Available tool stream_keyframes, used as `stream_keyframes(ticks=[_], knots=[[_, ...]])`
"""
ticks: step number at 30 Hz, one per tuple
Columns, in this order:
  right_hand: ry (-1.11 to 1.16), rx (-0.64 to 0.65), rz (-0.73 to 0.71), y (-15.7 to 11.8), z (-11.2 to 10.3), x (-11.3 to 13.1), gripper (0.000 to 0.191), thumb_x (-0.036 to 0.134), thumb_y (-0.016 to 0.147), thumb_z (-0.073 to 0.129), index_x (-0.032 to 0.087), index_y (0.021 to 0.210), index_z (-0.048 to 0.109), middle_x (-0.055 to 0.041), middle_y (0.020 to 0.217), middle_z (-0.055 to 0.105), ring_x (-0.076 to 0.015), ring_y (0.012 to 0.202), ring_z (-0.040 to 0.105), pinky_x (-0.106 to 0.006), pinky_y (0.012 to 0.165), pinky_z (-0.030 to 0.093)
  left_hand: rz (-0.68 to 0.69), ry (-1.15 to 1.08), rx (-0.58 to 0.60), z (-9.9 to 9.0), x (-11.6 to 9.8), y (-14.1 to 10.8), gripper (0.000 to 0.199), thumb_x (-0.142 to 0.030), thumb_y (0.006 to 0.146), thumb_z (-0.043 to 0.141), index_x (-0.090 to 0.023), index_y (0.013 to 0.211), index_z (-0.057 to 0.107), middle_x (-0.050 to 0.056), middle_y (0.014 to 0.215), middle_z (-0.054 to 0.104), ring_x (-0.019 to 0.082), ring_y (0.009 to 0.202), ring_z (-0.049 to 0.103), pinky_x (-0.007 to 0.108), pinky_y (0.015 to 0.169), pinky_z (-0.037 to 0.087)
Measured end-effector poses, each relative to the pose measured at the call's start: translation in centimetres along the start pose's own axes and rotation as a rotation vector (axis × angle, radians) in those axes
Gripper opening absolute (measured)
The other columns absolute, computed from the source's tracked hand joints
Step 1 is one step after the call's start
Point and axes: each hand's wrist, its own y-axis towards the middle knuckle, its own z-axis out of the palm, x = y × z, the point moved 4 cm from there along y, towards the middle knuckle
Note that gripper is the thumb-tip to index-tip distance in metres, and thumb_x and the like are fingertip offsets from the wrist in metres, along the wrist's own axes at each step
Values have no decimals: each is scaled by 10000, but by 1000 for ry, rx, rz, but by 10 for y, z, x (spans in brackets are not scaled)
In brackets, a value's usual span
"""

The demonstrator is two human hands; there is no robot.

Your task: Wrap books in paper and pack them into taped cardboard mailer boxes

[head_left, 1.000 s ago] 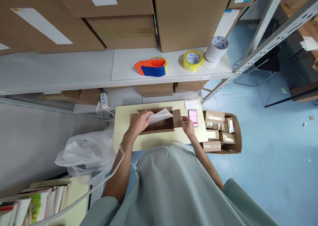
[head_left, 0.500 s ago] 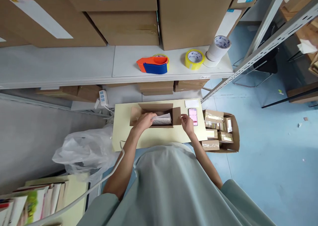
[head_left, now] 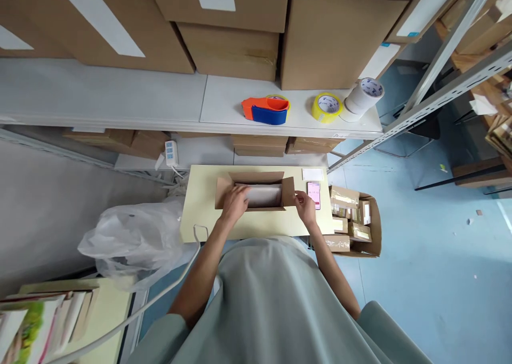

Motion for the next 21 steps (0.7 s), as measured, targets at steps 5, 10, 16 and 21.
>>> stream_keyframes(ticks=[5, 10, 16, 21], knots=[[18, -6, -39, -11, 2, 11, 491, 602, 1066, 565, 187, 1224, 775, -167, 1146, 835, -285, 947, 811, -423, 877, 672, -294, -2, -341, -19, 42, -43, 954, -399, 898, 844, -146, 1704, 400, 296, 1715, 469, 502, 1635, 387, 679, 1313, 341], [19, 34, -107, -17, 14, 32, 475, 587, 1089, 552, 199, 1230, 788, -168, 1252, 792, -258, 917, 809, -410, 835, 685, -323, -124, -314, -17, 48, -60, 998, -483, 942, 816, -135, 1728, 309, 285, 1538, 647, 465, 1471, 589, 632, 1282, 388], [-108, 228, -267, -18, 38, 52, 455, 560, 1037, 733, 248, 1363, 793, -143, 1523, 724, -328, 1327, 737, -489, 1127, 622, -115, -184, -235, -7, 16, -67, 1015, -506, 989, 785, -203, 1777, 222, 199, 1560, 675, 394, 1520, 567, 613, 1354, 282], [-297, 442, -334, -16, 53, 48, 641, 552, 861, 951, 248, 1401, 790, -141, 1557, 711, -400, 1487, 634, -585, 1269, 504, -65, -141, -102, 3, 19, -60, 1019, -532, 1005, 776, -189, 1785, 218, 205, 1514, 719, 385, 1512, 588, 636, 1366, 242]])
